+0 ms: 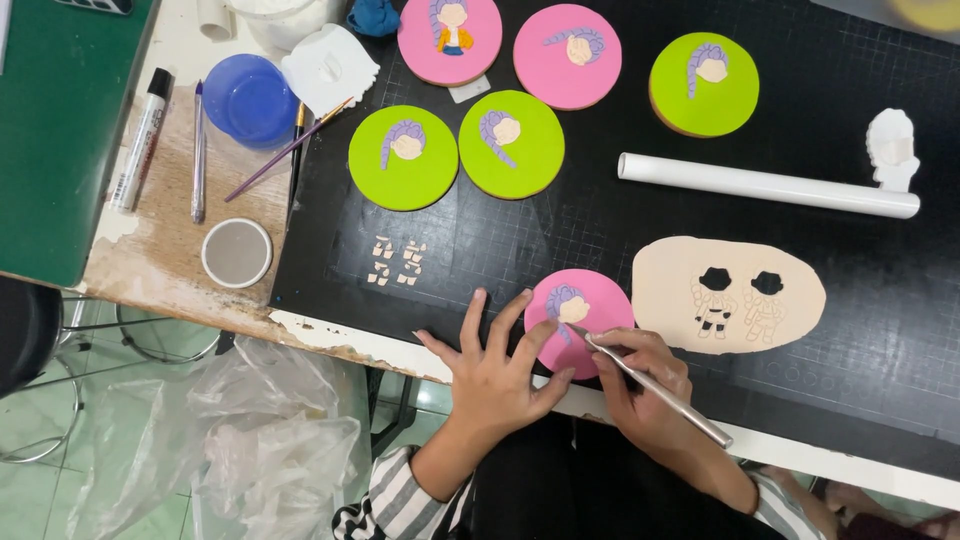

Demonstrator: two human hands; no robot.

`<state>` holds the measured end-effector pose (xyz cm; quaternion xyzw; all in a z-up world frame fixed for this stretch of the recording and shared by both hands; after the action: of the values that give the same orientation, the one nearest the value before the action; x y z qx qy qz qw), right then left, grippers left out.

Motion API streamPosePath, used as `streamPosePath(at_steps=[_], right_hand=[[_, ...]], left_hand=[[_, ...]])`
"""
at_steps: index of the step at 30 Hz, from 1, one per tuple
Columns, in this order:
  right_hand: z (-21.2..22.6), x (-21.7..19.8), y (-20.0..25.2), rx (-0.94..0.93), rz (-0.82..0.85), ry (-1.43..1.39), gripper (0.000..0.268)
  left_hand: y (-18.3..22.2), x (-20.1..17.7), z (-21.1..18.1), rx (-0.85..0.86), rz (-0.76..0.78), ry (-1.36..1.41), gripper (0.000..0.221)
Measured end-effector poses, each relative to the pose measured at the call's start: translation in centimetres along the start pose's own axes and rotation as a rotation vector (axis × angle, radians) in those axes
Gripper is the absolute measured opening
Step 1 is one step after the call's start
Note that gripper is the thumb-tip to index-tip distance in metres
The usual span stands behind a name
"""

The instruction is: Tracing intricate details onto a piece of clay using a stylus and organizing finished clay discs on a workspace.

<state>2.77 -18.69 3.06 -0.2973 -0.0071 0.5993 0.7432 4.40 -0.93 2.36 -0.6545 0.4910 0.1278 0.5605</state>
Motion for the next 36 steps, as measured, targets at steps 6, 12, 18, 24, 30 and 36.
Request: streamPosePath(at_steps=[6,12,18,24,30,36], right_hand=[[-0.2,-0.07,0.35,-0.028,-0.023,-0.008,0.025],[0.03,-0.22,0.23,-0.006,-0.017,-0.009,0.023],[-0.47,-0.23,0.65,-0.008,-0.038,-0.039,0.022],[-0.2,0.01,0.4,-0.019,-0.029,-0.092,0.024],[-0.47,0.01,0.62,0.008,-0.045,-0.091,0.023],[-0.11,-0.2,0.33,-0.041,-0.036,-0.006,0.024]], left_hand=[[0.07,0.03,0.02,-0.008,0.005,-0.009,0.046],[0.07,0.07,0.02,-0.005,-0.015,-0.001,0.045],[0.1,0.12,0.05,-0.009,-0.002,0.008,0.044],[0.05,0.05,0.02,-0.009,-0.006,0.009,0.044],[-0.1,-0.08,-0.06,-0.008,-0.001,0.005,0.043],[-0.14,-0.11,-0.09,0.005,-0.001,0.001,0.042]])
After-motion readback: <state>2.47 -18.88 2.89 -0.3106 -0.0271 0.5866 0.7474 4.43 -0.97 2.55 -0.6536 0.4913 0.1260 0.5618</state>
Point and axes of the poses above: each hand's wrist, its own y-axis away from the middle knuckle, its own x-axis out of the palm, z = x × y, the point moved 5 cm from there along -y, towards the middle knuckle, and after that the axes turned 10 degrees about -z, right-handed, at the moved point
